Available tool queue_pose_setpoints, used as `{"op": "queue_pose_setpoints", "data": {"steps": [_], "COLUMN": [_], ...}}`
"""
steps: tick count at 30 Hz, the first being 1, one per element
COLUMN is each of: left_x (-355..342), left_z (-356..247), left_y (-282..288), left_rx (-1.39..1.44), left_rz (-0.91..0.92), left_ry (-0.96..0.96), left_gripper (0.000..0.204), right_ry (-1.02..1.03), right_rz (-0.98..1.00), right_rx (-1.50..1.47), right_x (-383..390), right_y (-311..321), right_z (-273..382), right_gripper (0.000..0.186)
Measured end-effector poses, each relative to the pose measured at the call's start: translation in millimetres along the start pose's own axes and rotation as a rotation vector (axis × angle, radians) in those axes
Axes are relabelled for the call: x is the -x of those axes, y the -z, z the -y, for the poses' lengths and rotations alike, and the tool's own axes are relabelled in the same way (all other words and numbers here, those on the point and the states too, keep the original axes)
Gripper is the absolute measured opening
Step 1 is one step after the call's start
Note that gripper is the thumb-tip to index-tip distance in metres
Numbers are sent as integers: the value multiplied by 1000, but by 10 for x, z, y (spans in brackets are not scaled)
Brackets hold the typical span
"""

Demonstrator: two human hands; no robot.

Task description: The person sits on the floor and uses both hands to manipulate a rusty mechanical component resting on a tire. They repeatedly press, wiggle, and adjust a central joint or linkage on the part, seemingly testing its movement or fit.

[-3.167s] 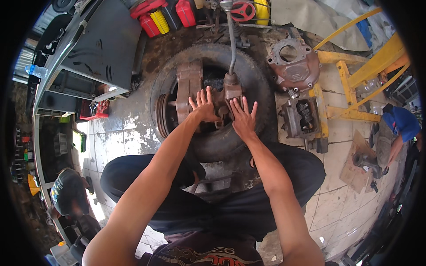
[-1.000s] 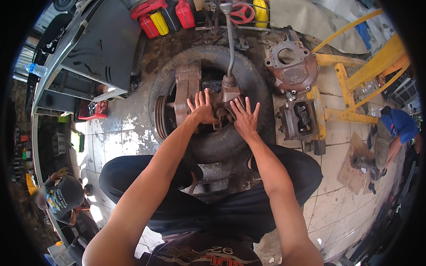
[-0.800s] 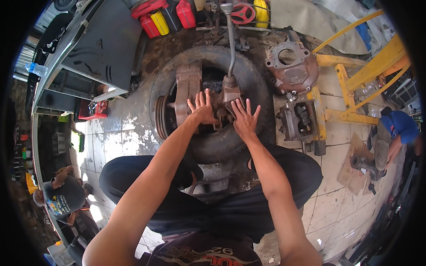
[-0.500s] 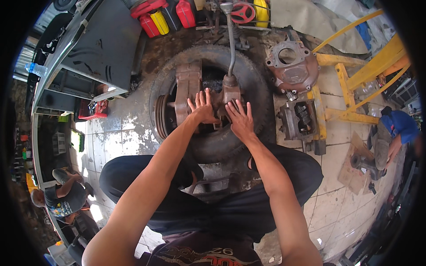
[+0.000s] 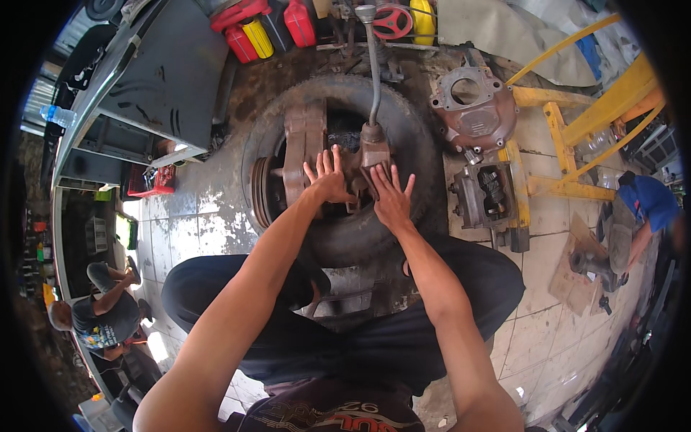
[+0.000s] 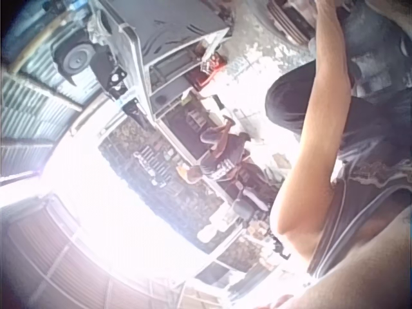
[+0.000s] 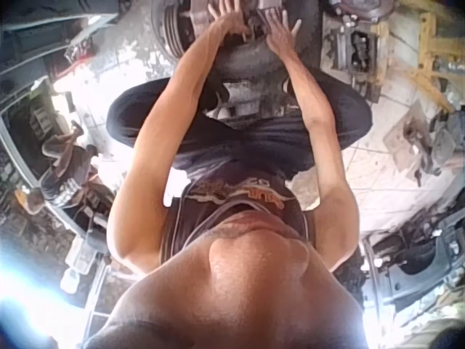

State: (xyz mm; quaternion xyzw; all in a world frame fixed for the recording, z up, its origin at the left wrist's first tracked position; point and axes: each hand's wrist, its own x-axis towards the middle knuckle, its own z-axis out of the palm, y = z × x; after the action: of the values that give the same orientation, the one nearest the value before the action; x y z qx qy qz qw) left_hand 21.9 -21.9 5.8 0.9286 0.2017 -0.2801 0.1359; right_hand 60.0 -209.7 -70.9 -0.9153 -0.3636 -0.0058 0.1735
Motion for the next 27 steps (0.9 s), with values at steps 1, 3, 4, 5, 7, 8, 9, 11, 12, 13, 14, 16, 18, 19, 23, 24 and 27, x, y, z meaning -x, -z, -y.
{"op": "queue_pose_setpoints", "data": {"steps": [1, 3, 4, 5, 7, 8, 9, 11, 12, 13, 14, 16, 18, 19, 23, 24, 27], "left_x": [-10, 20, 24, 10, 7, 0, -3, 24, 20, 24, 34, 33, 48, -2, 4, 6, -6], "left_z": [-24, 0, 2, -4, -18, 5, 21, -6, -28, -36, -41, -1, -8, 9, 3, 10, -33], "left_y": [20, -28, -44, -16, 16, 18, 14, -7, 11, 27, 39, 20, -11, 29, -19, -16, 7], "left_rx": [6, 13, 14, 17, 26, 26, 26, 19, 10, 0, 3, 14, 22, 10, 15, 18, 22], "left_rz": [-8, -4, -1, -9, 3, 5, 8, 16, 16, 17, 20, 27, 40, 9, -3, 1, 5], "left_ry": [-11, -16, -18, -22, -4, 8, 21, 20, 10, -1, 0, 18, 24, 13, 9, 15, 11], "left_gripper": [153, 153, 153, 153, 153, 152, 152, 152, 152, 153, 153, 153, 152, 153, 153, 153, 153], "right_ry": [-71, -144, -161, -172, -182, -179, -176, -147, -143, -141, -180, -173, -175, -173, -185, -184, -198], "right_rz": [-50, -37, -54, -79, -42, -22, -3, -57, -79, -100, -76, -53, -17, -56, -55, -27, -18], "right_rx": [-9, -57, -92, -123, -130, -101, -72, -82, -95, -107, -128, -76, -6, -40, -69, -30, 30], "right_x": [-53, -77, -34, -35, 37, -25, -80, -130, -144, -148, -79, 5, -59, -208, -88, 48, -8], "right_y": [-58, -109, -160, -201, -248, -217, -188, -161, -163, -176, -202, -191, -129, -109, -127, -188, -159], "right_z": [-30, -5, 36, 59, 69, 44, 25, -12, -39, -46, -3, 73, 81, 60, 112, 138, 73], "right_gripper": [76, 71, 71, 71, 71, 71, 71, 72, 72, 73, 73, 73, 72, 71, 67, 66, 60]}}
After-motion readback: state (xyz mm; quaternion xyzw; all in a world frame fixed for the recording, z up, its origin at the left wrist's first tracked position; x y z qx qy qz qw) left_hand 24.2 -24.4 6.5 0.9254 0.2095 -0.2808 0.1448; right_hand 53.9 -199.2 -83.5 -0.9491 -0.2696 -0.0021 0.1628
